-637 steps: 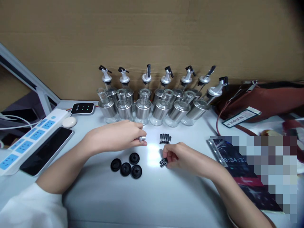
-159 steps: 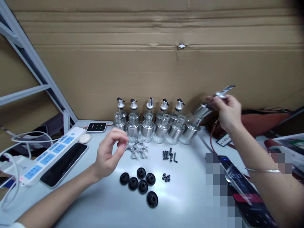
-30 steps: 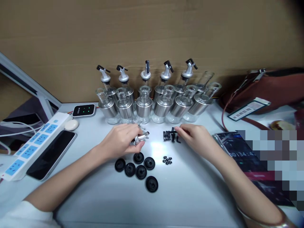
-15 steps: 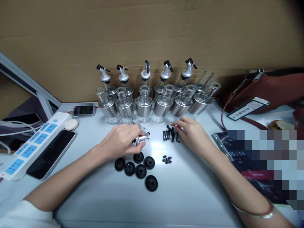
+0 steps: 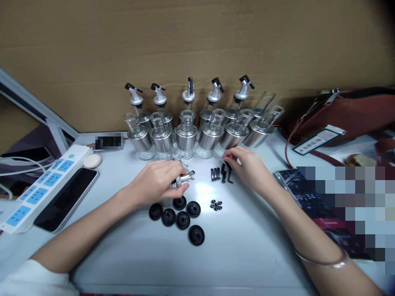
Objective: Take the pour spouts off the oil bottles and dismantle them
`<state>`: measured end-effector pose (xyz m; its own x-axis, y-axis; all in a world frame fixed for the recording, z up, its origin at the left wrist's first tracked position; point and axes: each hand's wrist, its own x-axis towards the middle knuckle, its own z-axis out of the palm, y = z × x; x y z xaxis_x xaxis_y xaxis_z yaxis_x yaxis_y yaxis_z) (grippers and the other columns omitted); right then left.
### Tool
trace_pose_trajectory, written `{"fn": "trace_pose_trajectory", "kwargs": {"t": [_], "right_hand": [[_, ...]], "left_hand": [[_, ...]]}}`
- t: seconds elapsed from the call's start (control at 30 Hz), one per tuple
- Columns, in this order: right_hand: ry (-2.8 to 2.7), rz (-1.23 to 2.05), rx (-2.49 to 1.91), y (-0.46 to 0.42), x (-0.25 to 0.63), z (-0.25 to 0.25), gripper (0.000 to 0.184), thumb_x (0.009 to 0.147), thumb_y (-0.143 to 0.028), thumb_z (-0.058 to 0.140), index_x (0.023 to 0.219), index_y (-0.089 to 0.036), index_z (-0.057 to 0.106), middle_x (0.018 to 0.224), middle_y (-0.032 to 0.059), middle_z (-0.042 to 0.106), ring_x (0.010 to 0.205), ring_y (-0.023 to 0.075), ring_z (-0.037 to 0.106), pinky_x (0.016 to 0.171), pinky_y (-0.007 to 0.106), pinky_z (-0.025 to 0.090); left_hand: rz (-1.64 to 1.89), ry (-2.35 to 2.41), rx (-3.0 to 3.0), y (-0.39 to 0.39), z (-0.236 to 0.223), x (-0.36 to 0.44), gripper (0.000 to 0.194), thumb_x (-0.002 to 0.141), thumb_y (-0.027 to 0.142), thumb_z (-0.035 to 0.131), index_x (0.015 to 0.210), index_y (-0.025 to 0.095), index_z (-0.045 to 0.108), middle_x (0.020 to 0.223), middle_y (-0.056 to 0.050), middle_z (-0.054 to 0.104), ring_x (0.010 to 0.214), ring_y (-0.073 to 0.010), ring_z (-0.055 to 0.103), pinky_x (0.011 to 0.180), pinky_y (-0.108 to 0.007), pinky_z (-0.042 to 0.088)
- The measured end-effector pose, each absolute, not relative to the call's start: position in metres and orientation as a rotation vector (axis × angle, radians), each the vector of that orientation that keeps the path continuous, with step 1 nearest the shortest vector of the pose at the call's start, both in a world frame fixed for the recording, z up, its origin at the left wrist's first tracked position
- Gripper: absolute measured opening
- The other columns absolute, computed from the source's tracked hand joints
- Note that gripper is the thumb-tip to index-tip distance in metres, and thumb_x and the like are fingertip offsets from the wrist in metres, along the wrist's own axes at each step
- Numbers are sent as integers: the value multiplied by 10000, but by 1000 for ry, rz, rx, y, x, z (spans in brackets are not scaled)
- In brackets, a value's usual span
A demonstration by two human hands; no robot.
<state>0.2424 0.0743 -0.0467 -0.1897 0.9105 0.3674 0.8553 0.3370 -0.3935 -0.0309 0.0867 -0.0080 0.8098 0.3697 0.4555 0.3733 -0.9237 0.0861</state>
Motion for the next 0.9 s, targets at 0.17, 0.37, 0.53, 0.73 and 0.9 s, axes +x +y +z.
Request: {"fn": "trace_pose_trajectory", "kwargs": {"t": [0.17,0.37,0.53,0.73,0.9], "right_hand": [[-2151,355,-1557,59,265,-30,119,846,-214,532,753,-198,604,776,43,642,669,184,587,636,308,451],[-2229,664,-1681,48,271,-29,102,801,-153,516,770,-211,595,723,10,626,648,167,579,616,292,448],[-2204,702,-1797,46,264,-34,113,705,-210,650,816,-203,628,712,4,627,638,171,584,598,279,448],[-2250,763,-1824,48,252,-34,102,762,-175,537,740,-204,633,686,2,630,619,158,569,586,260,418],[-2314,632,-1723,47,254,-31,85,751,-155,513,726,-198,582,704,11,569,650,161,538,621,269,415]], "left_hand": [[-770,-622,-2954,87,-5,-32,216,924,285,382,820,157,521,661,-1,577,565,-123,528,524,-234,401],[-756,-614,-2967,89,-6,-33,200,919,280,397,820,156,519,664,1,583,561,-120,536,525,-233,399],[-735,-599,-2990,90,-6,-33,202,923,280,394,834,152,523,679,-4,587,575,-123,538,533,-233,409],[-700,-591,-3035,91,-6,-35,195,923,281,405,837,149,522,688,-11,582,597,-133,540,552,-236,425],[-698,-583,-3028,90,-5,-35,183,920,277,412,837,152,518,694,-12,584,600,-134,540,553,-235,426]]}}
